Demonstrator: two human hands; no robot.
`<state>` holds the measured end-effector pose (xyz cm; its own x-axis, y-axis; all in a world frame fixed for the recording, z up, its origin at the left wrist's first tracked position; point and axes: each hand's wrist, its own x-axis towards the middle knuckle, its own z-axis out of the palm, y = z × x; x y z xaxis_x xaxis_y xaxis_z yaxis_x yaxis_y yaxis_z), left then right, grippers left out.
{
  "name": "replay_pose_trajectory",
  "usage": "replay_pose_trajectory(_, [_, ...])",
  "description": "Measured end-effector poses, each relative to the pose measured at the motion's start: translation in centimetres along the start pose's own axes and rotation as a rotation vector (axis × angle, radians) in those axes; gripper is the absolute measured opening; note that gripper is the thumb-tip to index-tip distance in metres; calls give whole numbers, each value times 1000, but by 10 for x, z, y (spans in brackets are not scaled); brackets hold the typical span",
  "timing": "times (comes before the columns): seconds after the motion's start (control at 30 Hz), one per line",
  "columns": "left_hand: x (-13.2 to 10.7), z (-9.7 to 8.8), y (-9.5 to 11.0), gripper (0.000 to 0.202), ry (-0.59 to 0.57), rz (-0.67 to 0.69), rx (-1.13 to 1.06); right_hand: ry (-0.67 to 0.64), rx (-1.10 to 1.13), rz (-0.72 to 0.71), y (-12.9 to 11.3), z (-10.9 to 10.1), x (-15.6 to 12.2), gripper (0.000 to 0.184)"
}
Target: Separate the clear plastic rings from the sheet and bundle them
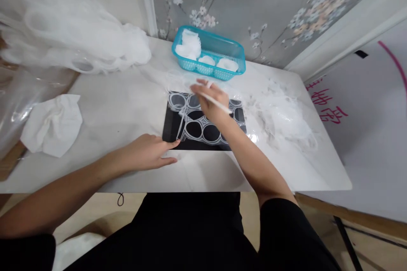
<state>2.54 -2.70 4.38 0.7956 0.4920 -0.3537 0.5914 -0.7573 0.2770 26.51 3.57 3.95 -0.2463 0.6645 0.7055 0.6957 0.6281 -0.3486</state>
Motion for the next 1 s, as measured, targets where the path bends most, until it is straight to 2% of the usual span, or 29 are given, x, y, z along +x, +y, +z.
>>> replay_pose_trajectory(0.1, [-1, -2, -1, 61, -2, 8, -11, 256, -28, 156, 21, -9, 25, 23])
replay_pose_trajectory(0.2, [1, -2, -1, 57, 39, 22, 8, 331, -12, 251, 16, -24, 26, 27])
replay_pose_trajectory(0.27, [2, -1, 0, 51, 105, 19, 47, 248, 17, 284, -3, -32, 11, 25])
replay_pose_trajectory(0.4, [6, 5, 8, 44, 280, 54, 112, -57, 106, 380, -49, -37, -43, 18])
replay_pose_trajectory(0.53, [7, 14, 18, 45, 398, 161, 168, -243, 234, 511, -67, -31, -86, 17])
replay_pose_trajectory(0.7, [11, 19, 22, 56, 365, 167, 228, -281, 364, 575, -61, -22, -101, 16])
replay_pose_trajectory(0.83, [15, 19, 20, 55, 316, 145, 225, -259, 412, 588, -58, -18, -103, 15])
replay_pose_trajectory(1.0, [15, 20, 19, 56, 308, 144, 231, -249, 449, 603, -58, -17, -105, 14])
